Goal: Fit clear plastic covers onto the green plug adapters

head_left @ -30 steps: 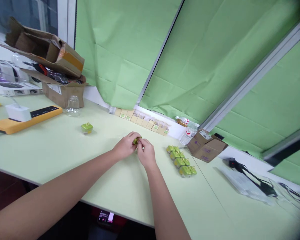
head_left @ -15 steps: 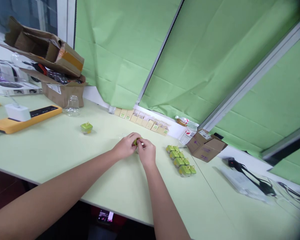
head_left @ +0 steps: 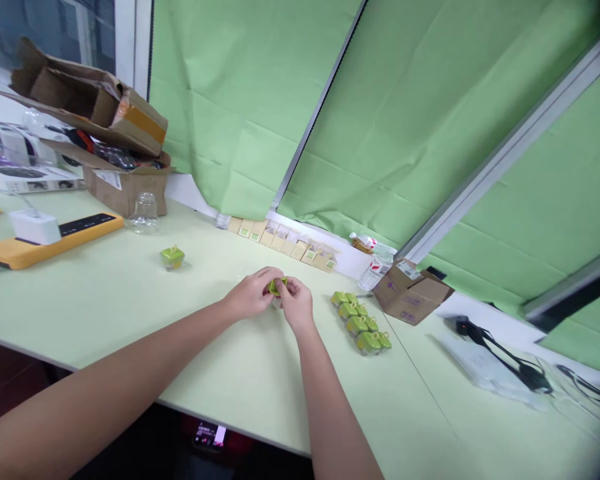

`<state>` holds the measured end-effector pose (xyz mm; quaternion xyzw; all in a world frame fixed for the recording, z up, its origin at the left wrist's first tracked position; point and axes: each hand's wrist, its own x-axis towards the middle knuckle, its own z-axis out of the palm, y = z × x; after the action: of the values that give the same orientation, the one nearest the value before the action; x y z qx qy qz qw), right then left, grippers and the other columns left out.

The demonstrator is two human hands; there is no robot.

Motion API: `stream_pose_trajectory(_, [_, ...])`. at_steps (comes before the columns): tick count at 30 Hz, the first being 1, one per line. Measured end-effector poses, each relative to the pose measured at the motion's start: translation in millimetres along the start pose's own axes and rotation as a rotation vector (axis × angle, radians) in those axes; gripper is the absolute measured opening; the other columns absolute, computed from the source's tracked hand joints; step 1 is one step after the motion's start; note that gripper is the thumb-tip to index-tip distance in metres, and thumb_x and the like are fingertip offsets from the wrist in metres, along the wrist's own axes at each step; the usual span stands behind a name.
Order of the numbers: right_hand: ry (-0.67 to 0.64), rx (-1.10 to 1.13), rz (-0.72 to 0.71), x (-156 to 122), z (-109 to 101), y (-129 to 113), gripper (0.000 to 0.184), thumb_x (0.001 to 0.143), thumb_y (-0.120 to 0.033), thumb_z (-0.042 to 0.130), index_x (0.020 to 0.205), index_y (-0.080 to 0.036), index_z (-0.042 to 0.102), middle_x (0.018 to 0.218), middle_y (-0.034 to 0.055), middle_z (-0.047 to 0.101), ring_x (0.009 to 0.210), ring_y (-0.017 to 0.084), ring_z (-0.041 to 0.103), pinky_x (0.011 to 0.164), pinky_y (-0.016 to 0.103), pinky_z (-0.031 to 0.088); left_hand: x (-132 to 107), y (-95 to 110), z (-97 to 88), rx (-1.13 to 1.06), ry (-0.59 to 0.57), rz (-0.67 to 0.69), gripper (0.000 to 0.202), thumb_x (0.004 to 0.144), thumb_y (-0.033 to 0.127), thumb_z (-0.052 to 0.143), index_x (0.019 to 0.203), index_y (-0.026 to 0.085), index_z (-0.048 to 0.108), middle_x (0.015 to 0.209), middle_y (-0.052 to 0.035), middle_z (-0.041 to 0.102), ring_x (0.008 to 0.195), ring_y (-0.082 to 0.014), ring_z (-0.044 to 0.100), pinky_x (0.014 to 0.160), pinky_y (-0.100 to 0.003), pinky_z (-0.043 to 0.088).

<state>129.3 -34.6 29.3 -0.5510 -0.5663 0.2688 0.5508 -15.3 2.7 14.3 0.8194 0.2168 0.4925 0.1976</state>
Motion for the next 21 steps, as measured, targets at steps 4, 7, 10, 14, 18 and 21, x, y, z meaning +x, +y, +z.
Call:
stream_pose_trajectory(4, [-0.089, 0.11, 0.088, 0.5, -2.4, -1.6, 0.033, 0.073, -0.047, 0.067, 0.085, -0.017, 0.069, 0.076, 0.0042, 0.07, 0.065, 0.017, 0.063, 0.049, 0.023, 0.047, 1.6, 0.2, -0.8, 0.004, -0.014, -0.031, 0.045, 0.076, 0.005, 0.052, 0.118, 0.023, 0.055, 0.119, -0.0057, 0.062, 0.089, -0.0158, 0.063, 0.083, -0.031, 0.053])
stream_pose_trajectory(7, [-0.116, 0.136, 0.136, 1.5, -5.0, -0.2, 0.033, 0.07, -0.046, 0.071, 0.084, -0.016, 0.069, 0.075, 0.0042, 0.07, 0.065, 0.016, 0.063, 0.05, 0.023, 0.049, 1.1, 0.6, -1.0, 0.004, -0.033, -0.017, 0.046, 0.076, 0.004, 0.052, 0.118, 0.023, 0.055, 0.119, -0.0054, 0.062, 0.09, -0.0161, 0.063, 0.083, -0.03, 0.053])
stream_pose_trajectory(10, [-0.094, 0.122, 0.154, 2.1, -6.1, 2.4, 0.033, 0.068, -0.047, 0.073, 0.079, -0.016, 0.067, 0.071, 0.0039, 0.069, 0.062, 0.015, 0.062, 0.049, 0.023, 0.048, -0.2, 1.5, -0.8, 0.002, -0.054, -0.007, 0.048, 0.075, 0.003, 0.051, 0.118, 0.024, 0.054, 0.119, -0.0049, 0.062, 0.093, -0.0163, 0.063, 0.082, -0.029, 0.052])
stream_pose_trajectory(14, [-0.071, 0.117, 0.179, 1.9, -6.2, 3.0, 0.032, 0.065, -0.046, 0.075, 0.075, -0.016, 0.065, 0.067, 0.0024, 0.067, 0.057, 0.013, 0.059, 0.048, 0.023, 0.047, -0.7, 3.2, -0.2, 0.0, -0.066, -0.02, 0.048, 0.076, 0.003, 0.051, 0.119, 0.024, 0.054, 0.119, -0.0041, 0.063, 0.094, -0.0169, 0.063, 0.081, -0.029, 0.052])
stream_pose_trajectory(18, [-0.074, 0.128, 0.187, 2.4, -7.1, -0.4, 0.032, 0.067, -0.045, 0.073, 0.078, -0.016, 0.066, 0.069, 0.0022, 0.067, 0.057, 0.013, 0.059, 0.051, 0.024, 0.049, 0.7, 5.2, 1.3, 0.005, -0.066, -0.032, 0.047, 0.076, 0.005, 0.051, 0.118, 0.025, 0.054, 0.118, -0.0033, 0.063, 0.092, -0.0166, 0.063, 0.078, -0.028, 0.051])
stream_pose_trajectory(21, [-0.082, 0.095, 0.17, 3.0, -8.4, -2.2, 0.034, 0.069, -0.048, 0.072, 0.079, -0.016, 0.066, 0.069, 0.0027, 0.067, 0.058, 0.014, 0.059, 0.051, 0.024, 0.048, 2.0, 6.3, 1.8, 0.007, -0.068, -0.041, 0.046, 0.076, 0.006, 0.052, 0.118, 0.024, 0.054, 0.116, -0.0036, 0.064, 0.09, -0.0164, 0.063, 0.076, -0.028, 0.051])
